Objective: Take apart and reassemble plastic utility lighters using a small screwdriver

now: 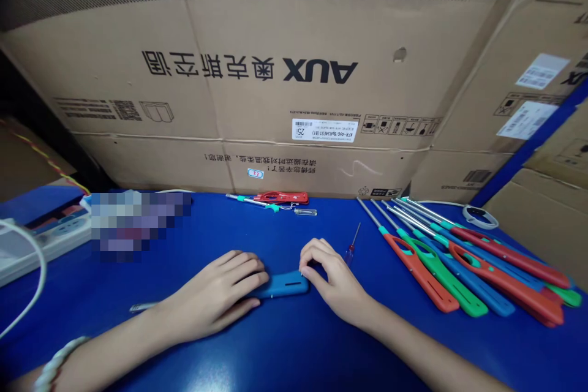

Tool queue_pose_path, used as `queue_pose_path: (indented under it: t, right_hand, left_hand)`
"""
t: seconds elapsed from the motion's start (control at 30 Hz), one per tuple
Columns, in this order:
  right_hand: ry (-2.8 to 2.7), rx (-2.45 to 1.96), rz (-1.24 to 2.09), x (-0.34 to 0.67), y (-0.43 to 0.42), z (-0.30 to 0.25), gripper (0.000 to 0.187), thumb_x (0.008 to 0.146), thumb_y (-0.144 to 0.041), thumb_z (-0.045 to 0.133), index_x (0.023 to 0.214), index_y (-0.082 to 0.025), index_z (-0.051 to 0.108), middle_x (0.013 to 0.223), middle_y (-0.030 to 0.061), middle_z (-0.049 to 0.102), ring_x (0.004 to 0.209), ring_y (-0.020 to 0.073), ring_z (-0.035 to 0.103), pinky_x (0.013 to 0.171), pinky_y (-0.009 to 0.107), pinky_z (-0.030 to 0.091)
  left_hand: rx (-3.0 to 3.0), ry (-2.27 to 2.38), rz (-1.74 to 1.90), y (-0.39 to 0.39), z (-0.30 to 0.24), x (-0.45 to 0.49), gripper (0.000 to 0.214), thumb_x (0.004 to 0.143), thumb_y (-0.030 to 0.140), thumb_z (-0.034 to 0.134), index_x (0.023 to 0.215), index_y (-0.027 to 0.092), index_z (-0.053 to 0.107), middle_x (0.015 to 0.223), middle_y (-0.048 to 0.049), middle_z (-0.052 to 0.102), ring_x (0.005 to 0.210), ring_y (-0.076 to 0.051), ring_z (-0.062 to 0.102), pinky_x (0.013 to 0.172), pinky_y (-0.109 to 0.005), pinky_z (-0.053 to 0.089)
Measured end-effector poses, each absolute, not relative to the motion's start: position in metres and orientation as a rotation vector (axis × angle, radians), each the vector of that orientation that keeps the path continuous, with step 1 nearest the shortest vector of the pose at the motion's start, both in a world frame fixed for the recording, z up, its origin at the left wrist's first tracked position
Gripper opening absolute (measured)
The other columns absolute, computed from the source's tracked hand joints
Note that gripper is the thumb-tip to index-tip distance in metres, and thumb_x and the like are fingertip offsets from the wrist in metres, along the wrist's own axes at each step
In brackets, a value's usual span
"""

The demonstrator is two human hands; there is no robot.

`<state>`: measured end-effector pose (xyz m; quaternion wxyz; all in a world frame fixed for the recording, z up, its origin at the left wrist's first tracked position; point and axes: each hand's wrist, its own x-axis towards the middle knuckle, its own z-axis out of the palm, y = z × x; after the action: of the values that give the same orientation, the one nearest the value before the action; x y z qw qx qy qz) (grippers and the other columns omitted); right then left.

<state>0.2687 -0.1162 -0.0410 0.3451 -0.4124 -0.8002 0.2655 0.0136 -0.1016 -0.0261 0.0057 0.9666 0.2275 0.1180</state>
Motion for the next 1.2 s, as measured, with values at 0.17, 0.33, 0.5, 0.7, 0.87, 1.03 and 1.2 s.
queue_pose_path:
  t: [0.17, 0.33, 0.5, 0.7, 0.87, 1.03, 1.2]
  right_hand:
    - [-2.108, -1.091, 0.693, 0.269, -0.117, -0.042, 0.016, 0.096, -0.024, 0.047, 0.080, -0.022, 0.050, 0.088, 0.0030, 0.056, 0.089, 0.0193, 0.054, 0.087, 0.037, 0.041]
    - [-2.084, -1.092, 0.716, 0.268, -0.115, -0.044, 0.015, 0.094, -0.019, 0.048, 0.079, -0.022, 0.050, 0.087, 0.0027, 0.054, 0.089, 0.0189, 0.053, 0.084, 0.034, 0.042]
    - [-2.056, -1.136, 0.743, 0.269, -0.112, -0.045, 0.007, 0.086, -0.016, 0.054, 0.084, -0.022, 0.051, 0.089, 0.0024, 0.055, 0.087, 0.0194, 0.053, 0.080, 0.034, 0.043]
    - [-2.078, -1.177, 0.743, 0.268, -0.114, -0.045, 0.007, 0.086, -0.017, 0.053, 0.083, -0.022, 0.052, 0.088, 0.0021, 0.056, 0.088, 0.0201, 0.054, 0.082, 0.035, 0.045]
    - [-2.157, -1.174, 0.572, 0.276, -0.117, -0.032, 0.009, 0.093, -0.017, 0.046, 0.095, -0.022, 0.053, 0.096, 0.0052, 0.060, 0.092, 0.0195, 0.057, 0.083, 0.034, 0.048]
    - [-2.485, -1.264, -0.194, 0.315, -0.110, -0.012, 0.032, 0.081, -0.002, 0.041, 0.100, -0.019, 0.060, 0.103, 0.0127, 0.066, 0.091, 0.0272, 0.061, 0.083, 0.045, 0.047]
    - [-2.732, -1.308, -0.174, 0.330, -0.104, -0.008, 0.039, 0.074, 0.005, 0.045, 0.096, -0.021, 0.063, 0.101, 0.0084, 0.069, 0.089, 0.0233, 0.065, 0.082, 0.039, 0.050]
  left_hand:
    - [3.054, 0.691, 0.439, -0.101, -0.026, 0.012, 0.018, 0.095, 0.024, 0.047, 0.110, 0.018, 0.055, 0.102, -0.0073, 0.060, 0.096, -0.023, 0.054, 0.086, -0.036, 0.042]
    - [3.071, 0.662, 0.448, -0.100, -0.027, 0.012, 0.016, 0.093, 0.022, 0.050, 0.108, 0.018, 0.054, 0.099, -0.0066, 0.060, 0.094, -0.022, 0.055, 0.085, -0.034, 0.043]
    - [3.146, 0.631, 0.428, -0.102, -0.028, 0.014, 0.015, 0.095, 0.020, 0.046, 0.106, 0.016, 0.055, 0.100, -0.0092, 0.060, 0.093, -0.023, 0.055, 0.084, -0.036, 0.044]
    - [3.176, 0.613, 0.460, -0.102, -0.030, 0.017, 0.016, 0.095, 0.019, 0.045, 0.106, 0.015, 0.054, 0.098, -0.0096, 0.060, 0.092, -0.023, 0.055, 0.083, -0.037, 0.044]
    - [3.111, 0.631, 0.454, -0.101, -0.028, 0.016, 0.015, 0.095, 0.019, 0.044, 0.105, 0.016, 0.054, 0.097, -0.0083, 0.059, 0.089, -0.022, 0.054, 0.082, -0.035, 0.044]
    - [3.082, 0.633, 0.467, -0.101, -0.027, 0.015, 0.015, 0.095, 0.020, 0.043, 0.105, 0.018, 0.055, 0.095, -0.0076, 0.058, 0.089, -0.021, 0.054, 0.082, -0.033, 0.044]
    - [3.079, 0.653, 0.443, -0.101, -0.028, 0.015, 0.017, 0.096, 0.020, 0.043, 0.108, 0.017, 0.054, 0.099, -0.0085, 0.058, 0.092, -0.023, 0.054, 0.084, -0.036, 0.043]
